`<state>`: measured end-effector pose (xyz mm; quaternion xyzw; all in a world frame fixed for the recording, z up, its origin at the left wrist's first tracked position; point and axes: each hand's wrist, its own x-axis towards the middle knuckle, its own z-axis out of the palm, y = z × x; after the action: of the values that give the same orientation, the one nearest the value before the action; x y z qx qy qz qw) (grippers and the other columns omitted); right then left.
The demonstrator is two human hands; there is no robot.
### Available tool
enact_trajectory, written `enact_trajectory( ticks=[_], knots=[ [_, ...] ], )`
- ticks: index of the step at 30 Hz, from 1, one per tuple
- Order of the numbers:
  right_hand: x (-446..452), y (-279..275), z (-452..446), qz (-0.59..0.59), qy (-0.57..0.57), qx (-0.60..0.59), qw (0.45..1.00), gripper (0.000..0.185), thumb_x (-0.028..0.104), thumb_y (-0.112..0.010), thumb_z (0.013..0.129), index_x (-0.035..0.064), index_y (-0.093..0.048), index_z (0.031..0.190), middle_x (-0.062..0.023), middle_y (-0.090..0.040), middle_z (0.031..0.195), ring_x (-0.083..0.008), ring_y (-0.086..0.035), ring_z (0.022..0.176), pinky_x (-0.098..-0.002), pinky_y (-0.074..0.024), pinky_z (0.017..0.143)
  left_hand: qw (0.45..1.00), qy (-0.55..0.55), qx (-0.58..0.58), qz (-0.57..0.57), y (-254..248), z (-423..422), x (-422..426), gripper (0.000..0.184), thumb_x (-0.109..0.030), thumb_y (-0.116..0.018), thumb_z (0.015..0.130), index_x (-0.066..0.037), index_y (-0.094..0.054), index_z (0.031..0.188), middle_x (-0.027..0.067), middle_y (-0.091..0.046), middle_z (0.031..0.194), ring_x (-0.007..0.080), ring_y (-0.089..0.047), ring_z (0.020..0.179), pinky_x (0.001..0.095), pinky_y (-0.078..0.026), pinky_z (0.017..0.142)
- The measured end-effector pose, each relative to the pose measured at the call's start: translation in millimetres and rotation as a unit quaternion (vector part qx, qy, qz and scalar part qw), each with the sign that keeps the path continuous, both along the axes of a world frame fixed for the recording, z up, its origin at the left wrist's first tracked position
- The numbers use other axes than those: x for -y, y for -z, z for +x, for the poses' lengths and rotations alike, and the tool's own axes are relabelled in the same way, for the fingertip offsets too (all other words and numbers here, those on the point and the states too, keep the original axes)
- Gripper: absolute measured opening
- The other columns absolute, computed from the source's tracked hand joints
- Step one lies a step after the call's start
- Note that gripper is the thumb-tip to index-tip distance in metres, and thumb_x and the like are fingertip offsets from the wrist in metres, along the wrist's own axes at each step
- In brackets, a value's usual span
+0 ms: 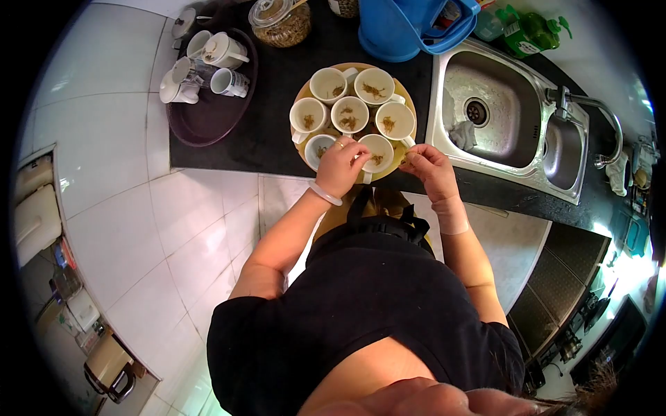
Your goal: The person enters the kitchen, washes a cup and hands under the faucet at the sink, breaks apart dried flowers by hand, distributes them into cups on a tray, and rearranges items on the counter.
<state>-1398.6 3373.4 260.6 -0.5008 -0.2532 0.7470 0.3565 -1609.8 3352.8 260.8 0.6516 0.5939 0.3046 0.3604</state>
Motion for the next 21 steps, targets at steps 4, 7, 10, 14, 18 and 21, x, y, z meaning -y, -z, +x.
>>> enact_trajectory(
  ticks=[4, 7, 10, 14, 18, 21],
  knots=[
    [2.2, 0.7, 5.5, -0.015, 0.029, -0.015, 0.999, 0.010, 0.009, -0.058, 0.082, 0.0019, -0.057, 0.088, -0.0021, -0.057, 0.081, -0.0108, -0.057, 0.070, -0.0243, -0.0491, 0.071, 0.987, 0.018, -0.108, 0.119, 16.6, 5.7, -2.3, 0.010, -0.011, -0.059, 0.075, -0.007, -0.061, 0.084, 0.0088, -0.060, 0.080, 0.0264, -0.057, 0.074, 0.0338, -0.046, 0.065],
    [3.6, -1.7, 10.8, -0.012, 0.018, -0.016, 1.000, 0.010, 0.009, -0.058, 0.082, 0.0014, -0.057, 0.088, -0.0028, -0.057, 0.082, -0.0111, -0.057, 0.071, -0.0253, -0.0498, 0.072, 0.984, 0.025, -0.127, 0.126, 17.2, 7.6, -4.2, 0.011, -0.012, -0.059, 0.075, -0.008, -0.061, 0.085, 0.0078, -0.061, 0.080, 0.0267, -0.056, 0.076, 0.0351, -0.046, 0.068],
    [4.5, -1.8, 16.2, -0.007, 0.033, -0.031, 0.999, 0.009, 0.009, -0.057, 0.083, 0.0011, -0.057, 0.088, -0.0033, -0.058, 0.082, -0.0116, -0.057, 0.073, -0.0262, -0.0502, 0.073, 0.982, 0.032, -0.127, 0.137, 10.0, 11.4, -14.5, 0.012, -0.012, -0.059, 0.075, -0.008, -0.061, 0.086, 0.0071, -0.060, 0.079, 0.0268, -0.056, 0.075, 0.0354, -0.046, 0.069],
    [5.3, -3.4, 23.8, -0.006, 0.043, -0.046, 0.998, 0.008, 0.008, -0.056, 0.083, 0.0013, -0.057, 0.087, -0.0031, -0.057, 0.082, -0.0115, -0.057, 0.075, -0.0285, -0.0504, 0.075, 0.981, 0.027, -0.125, 0.143, 6.3, 32.8, -50.1, 0.013, -0.014, -0.060, 0.075, -0.008, -0.062, 0.087, 0.0085, -0.058, 0.084, 0.0273, -0.055, 0.082, 0.0359, -0.046, 0.072],
    [7.4, -5.8, 29.9, -0.001, 0.056, -0.051, 0.997, 0.009, 0.009, -0.056, 0.083, 0.0014, -0.057, 0.088, -0.0026, -0.056, 0.082, -0.0110, -0.056, 0.074, -0.0303, -0.0505, 0.075, 0.966, 0.055, -0.181, 0.174, 16.1, 55.9, -91.2, 0.016, -0.015, -0.060, 0.075, -0.009, -0.063, 0.089, 0.0089, -0.057, 0.088, 0.0276, -0.053, 0.090, 0.0367, -0.045, 0.076],
    [11.5, -5.0, 38.0, -0.006, 0.070, -0.049, 0.996, 0.009, 0.009, -0.057, 0.083, 0.0018, -0.057, 0.088, -0.0022, -0.056, 0.081, -0.0106, -0.055, 0.073, -0.0309, -0.0506, 0.075, 0.951, 0.110, -0.243, 0.158, 31.2, 61.8, -111.9, 0.016, -0.017, -0.059, 0.074, -0.010, -0.064, 0.088, 0.0079, -0.056, 0.087, 0.0270, -0.052, 0.091, 0.0368, -0.044, 0.077]
  ],
)
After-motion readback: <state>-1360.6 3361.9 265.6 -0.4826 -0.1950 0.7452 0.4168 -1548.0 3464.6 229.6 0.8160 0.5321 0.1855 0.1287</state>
